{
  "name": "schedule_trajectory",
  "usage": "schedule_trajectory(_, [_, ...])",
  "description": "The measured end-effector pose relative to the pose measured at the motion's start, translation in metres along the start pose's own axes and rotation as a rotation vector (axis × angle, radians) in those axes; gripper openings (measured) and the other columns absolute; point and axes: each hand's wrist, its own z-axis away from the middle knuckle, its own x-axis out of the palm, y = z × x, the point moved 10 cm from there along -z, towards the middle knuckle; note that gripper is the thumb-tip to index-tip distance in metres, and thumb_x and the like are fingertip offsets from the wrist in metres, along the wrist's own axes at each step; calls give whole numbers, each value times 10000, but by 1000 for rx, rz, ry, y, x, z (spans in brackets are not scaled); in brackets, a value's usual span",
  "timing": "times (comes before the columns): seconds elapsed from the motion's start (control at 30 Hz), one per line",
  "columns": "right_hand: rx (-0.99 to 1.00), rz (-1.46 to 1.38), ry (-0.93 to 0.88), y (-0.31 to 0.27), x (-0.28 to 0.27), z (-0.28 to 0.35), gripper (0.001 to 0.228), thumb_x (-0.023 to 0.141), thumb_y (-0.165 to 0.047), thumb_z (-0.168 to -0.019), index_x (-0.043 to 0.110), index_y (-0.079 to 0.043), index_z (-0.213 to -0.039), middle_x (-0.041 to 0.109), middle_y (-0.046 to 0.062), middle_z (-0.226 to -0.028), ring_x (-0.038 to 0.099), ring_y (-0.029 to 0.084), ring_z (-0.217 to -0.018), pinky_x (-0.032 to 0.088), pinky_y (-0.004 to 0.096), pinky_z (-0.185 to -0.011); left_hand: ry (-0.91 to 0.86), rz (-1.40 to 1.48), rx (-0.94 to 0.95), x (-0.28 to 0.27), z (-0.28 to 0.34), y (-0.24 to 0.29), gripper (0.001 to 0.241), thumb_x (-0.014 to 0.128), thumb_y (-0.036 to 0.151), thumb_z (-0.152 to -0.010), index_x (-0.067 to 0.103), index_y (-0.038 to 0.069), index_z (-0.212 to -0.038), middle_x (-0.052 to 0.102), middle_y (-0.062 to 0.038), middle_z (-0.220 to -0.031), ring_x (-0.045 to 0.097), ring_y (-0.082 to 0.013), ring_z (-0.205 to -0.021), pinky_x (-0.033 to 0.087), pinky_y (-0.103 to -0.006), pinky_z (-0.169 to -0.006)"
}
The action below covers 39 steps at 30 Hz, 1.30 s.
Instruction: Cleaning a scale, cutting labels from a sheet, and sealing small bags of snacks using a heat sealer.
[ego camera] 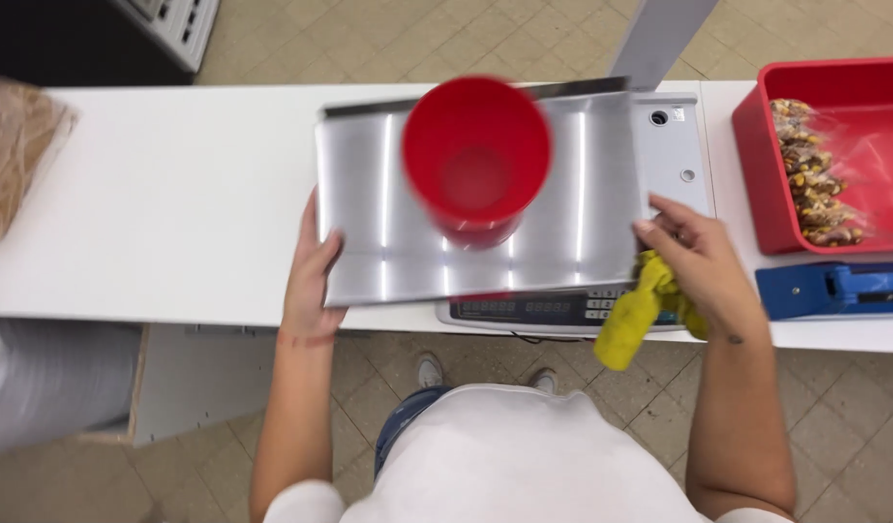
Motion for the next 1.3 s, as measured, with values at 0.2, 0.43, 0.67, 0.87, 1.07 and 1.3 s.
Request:
schedule_trajectory(0.2, [-451,191,460,3,-54,22,349,547,-66,-1040,574,-97,-1386,459,5,-947,432,70,-739,354,206,-652,161,133,-35,-93,27,18,682,562,129,-896,295,165,-1522,468,-104,-1426,532,-275,-1182,520,-485,-915])
schedule_trajectory(0.43, [-563,212,656,10,-85,44,359,514,91,-971,423,30,-1314,484,155,-1055,501,196,-911,397,285,-810,194,109,-83,-169,5,24,671,563,126,-903,344,209,-1531,527,-57,-1397,550,-231,-1165,500,-445,-950])
schedule_trajectory(0.67, [-706,910,586,28,-42,-6,205,603,-36,-938,499,49,-1094,515,200,-1026,468,316,-925,397,406,-803,240,36,-11,-206,-21,26,642,499,138,-933,311,208,-1543,437,-49,-1527,477,-254,-1319,425,-482,-1084])
schedule_trajectory(0.87, [-440,1133,817,26,-17,18,434,545,-435,-1062,614,-7,-1072,492,219,-1234,413,386,-1151,396,556,-932,425,251,96,-229,-29,53,574,554,58,-960,464,157,-1519,593,-118,-1456,575,-302,-1336,479,-529,-1118])
schedule_trajectory(1.07, [-228,1082,610,36,-14,12,362,488,-309,-1054,658,-68,-1264,559,187,-1253,397,352,-1141,357,532,-860,619,167,116,-233,-30,72,618,613,90,-930,473,172,-1526,647,-8,-1220,638,-229,-1211,566,-473,-1078])
schedule_trajectory(1.3, [-333,1235,441,14,91,-9,214,490,-306,-1015,665,-199,-1076,691,-10,-1042,518,285,-1002,342,440,-829,557,190,116,-249,-40,60,604,620,120,-940,463,189,-1520,653,5,-1326,603,-224,-1291,519,-478,-1164])
